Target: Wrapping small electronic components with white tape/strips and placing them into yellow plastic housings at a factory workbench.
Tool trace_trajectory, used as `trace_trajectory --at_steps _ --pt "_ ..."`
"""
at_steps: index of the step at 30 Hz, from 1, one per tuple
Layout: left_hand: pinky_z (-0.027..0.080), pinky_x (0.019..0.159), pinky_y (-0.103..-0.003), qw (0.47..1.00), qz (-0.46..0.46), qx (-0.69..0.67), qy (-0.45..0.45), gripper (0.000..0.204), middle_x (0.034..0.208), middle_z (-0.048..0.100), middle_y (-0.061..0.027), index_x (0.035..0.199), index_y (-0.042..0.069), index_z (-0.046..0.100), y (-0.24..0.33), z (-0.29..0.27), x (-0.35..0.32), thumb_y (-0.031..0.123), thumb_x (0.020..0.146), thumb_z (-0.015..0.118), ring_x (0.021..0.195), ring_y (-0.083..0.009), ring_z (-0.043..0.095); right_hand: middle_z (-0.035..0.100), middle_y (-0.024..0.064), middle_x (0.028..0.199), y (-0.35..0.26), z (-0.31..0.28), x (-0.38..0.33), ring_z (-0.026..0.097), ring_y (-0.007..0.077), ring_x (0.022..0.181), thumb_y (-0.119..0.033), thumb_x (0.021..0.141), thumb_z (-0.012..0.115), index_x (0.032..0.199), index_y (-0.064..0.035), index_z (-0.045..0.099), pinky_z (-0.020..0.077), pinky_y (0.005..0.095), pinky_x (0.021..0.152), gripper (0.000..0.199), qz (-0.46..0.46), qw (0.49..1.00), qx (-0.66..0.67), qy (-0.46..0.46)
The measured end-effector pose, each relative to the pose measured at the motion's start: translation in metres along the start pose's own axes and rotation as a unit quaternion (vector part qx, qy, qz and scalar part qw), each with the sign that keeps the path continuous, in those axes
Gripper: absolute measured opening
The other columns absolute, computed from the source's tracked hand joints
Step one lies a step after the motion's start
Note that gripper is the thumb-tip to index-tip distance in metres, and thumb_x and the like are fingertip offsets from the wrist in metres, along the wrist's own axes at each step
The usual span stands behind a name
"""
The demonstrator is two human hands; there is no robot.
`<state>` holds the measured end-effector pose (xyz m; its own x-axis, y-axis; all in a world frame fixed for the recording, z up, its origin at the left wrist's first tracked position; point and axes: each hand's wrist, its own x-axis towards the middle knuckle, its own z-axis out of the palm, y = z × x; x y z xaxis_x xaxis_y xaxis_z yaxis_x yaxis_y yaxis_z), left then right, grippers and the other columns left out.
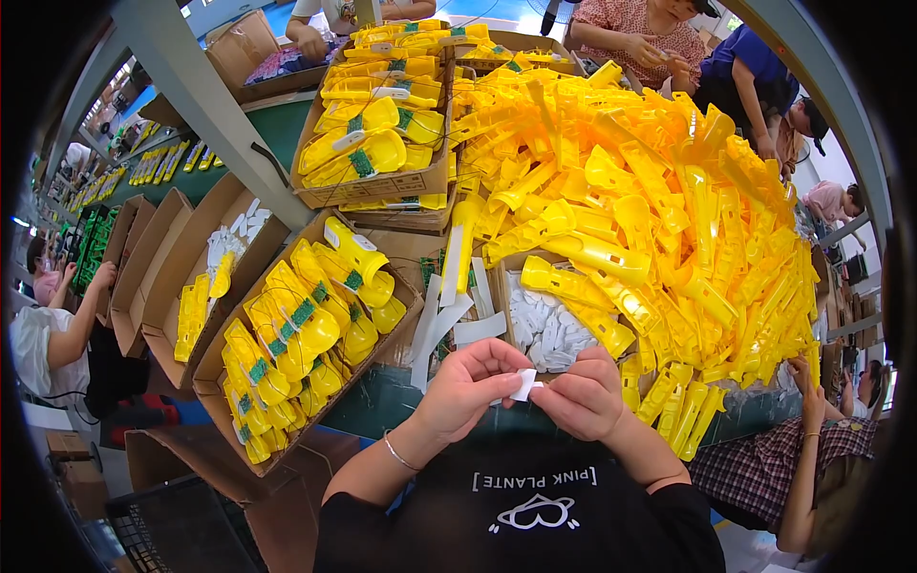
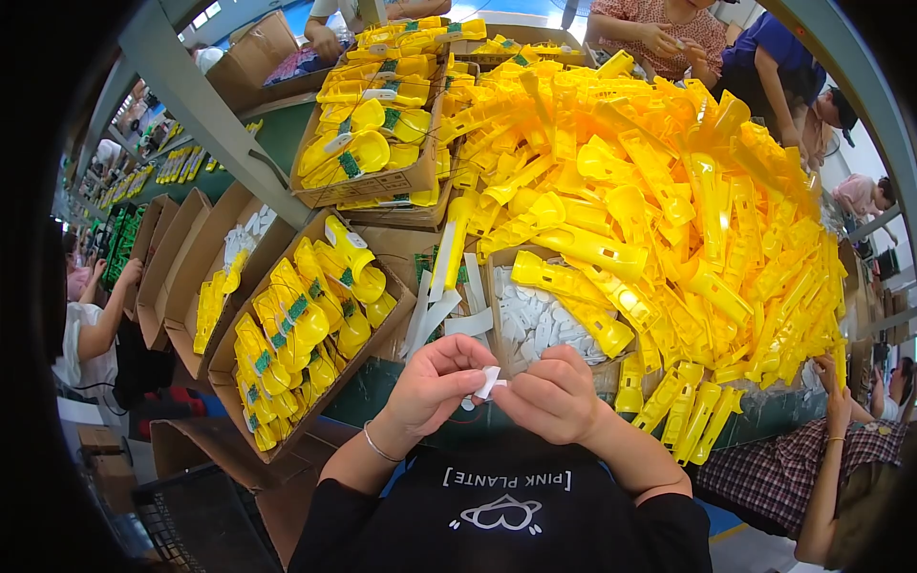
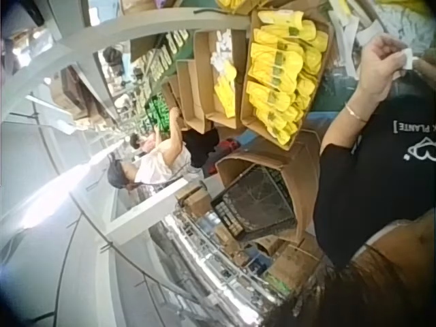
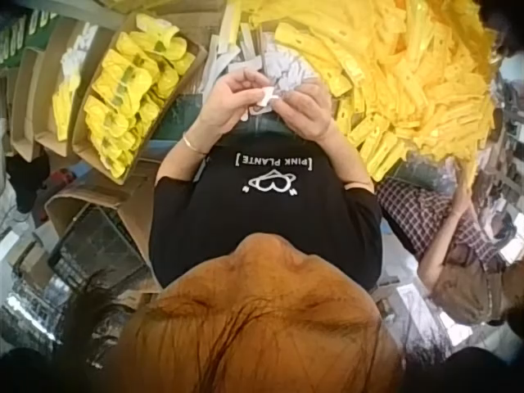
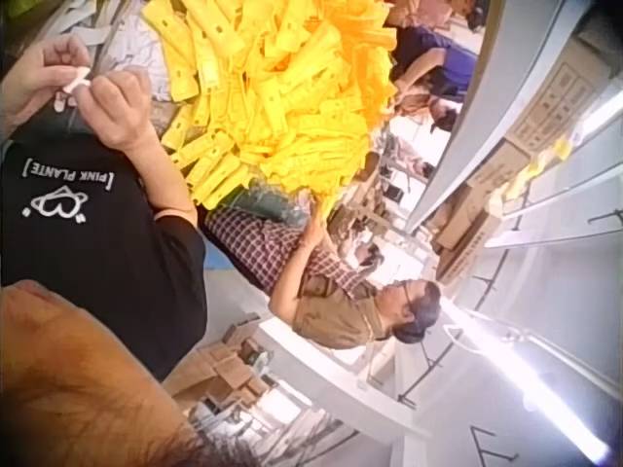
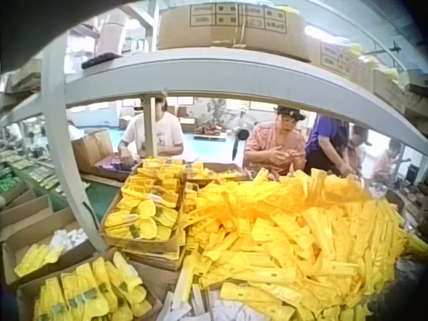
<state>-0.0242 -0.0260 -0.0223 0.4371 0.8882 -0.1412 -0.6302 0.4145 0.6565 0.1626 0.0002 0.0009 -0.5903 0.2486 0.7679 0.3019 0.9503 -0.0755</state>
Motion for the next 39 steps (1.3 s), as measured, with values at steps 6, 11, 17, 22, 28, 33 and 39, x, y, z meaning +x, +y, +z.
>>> trace_trajectory --at_steps 6,11,17,22,28,33,39 --pt "0.047 0.065 -0.022 1.000 0.006 0.003 0.023 0.017 0.086 0.059 -0.0073 0.096 -0.002 0.053 0.001 0.003 -0.001 -0.001 0.080 0.059 0.074 -0.0114 0.057 0.048 0.0009 0.081 0.000 0.000 0.001 0.045 0.0173 0.070 -0.005 0.055 0.071 0.085 -0.0079 0.065 0.0391 0.0301 0.058 0.031 -0.001 1.000 -0.002 -0.003" --pt "0.047 0.065 -0.023 1.000 0.009 0.012 0.013 0.018 0.086 0.059 -0.0068 0.096 -0.002 0.053 -0.001 0.001 -0.003 -0.001 0.079 0.060 0.073 -0.0116 0.057 0.048 0.0009 0.080 0.001 0.000 0.001 0.045 0.0178 0.070 -0.007 0.055 0.072 0.083 -0.0082 0.064 0.0396 0.0308 0.059 0.030 0.007 1.000 0.013 -0.004" --pt "0.047 0.071 -0.025 1.000 0.016 0.006 0.000 0.017 0.089 0.057 -0.0072 0.096 -0.001 0.054 -0.003 0.004 -0.001 -0.001 0.079 0.059 0.079 -0.0121 0.056 0.050 0.0032 0.077 -0.001 0.004 0.006 0.048 0.0190 0.066 -0.005 0.059 0.076 0.082 -0.0073 0.062 0.0403 0.0290 0.056 0.027 0.114 0.985 0.126 0.031" --pt "0.042 0.081 -0.025 0.998 0.020 0.036 -0.051 0.017 0.100 0.053 -0.0059 0.099 -0.001 0.056 -0.003 0.005 0.001 0.000 0.082 0.056 0.090 -0.0117 0.051 0.052 0.0053 0.076 0.001 0.004 0.001 0.049 0.0191 0.065 -0.005 0.063 0.076 0.082 -0.0067 0.060 0.0407 0.0277 0.055 0.025 0.190 0.958 0.212 0.038" --pt "0.043 0.077 -0.023 0.997 0.027 0.061 -0.047 0.014 0.096 0.051 -0.0049 0.096 -0.001 0.055 -0.006 0.005 0.005 0.001 0.082 0.057 0.086 -0.0105 0.051 0.052 0.0046 0.076 0.004 0.002 -0.005 0.050 0.0188 0.064 -0.003 0.063 0.075 0.082 -0.0069 0.060 0.0405 0.0277 0.054 0.025 0.173 0.961 0.208 0.063" --pt "0.043 0.074 -0.023 0.994 0.049 0.093 -0.031 0.013 0.094 0.051 -0.0050 0.095 -0.001 0.054 -0.009 0.009 0.007 0.001 0.083 0.056 0.083 -0.0101 0.052 0.053 0.0035 0.076 0.004 0.001 -0.008 0.049 0.0185 0.063 -0.002 0.062 0.075 0.081 -0.0074 0.061 0.0400 0.0278 0.053 0.023 0.150 0.972 0.169 0.068" --pt "0.043 0.076 -0.023 0.991 0.074 0.106 -0.017 0.013 0.095 0.050 -0.0056 0.096 -0.001 0.054 -0.010 0.012 0.008 0.000 0.083 0.055 0.085 -0.0108 0.051 0.054 0.0032 0.076 0.005 0.002 -0.007 0.051 0.0186 0.062 -0.001 0.062 0.074 0.079 -0.0071 0.062 0.0405 0.0281 0.053 0.023 0.150 0.975 0.139 0.082"
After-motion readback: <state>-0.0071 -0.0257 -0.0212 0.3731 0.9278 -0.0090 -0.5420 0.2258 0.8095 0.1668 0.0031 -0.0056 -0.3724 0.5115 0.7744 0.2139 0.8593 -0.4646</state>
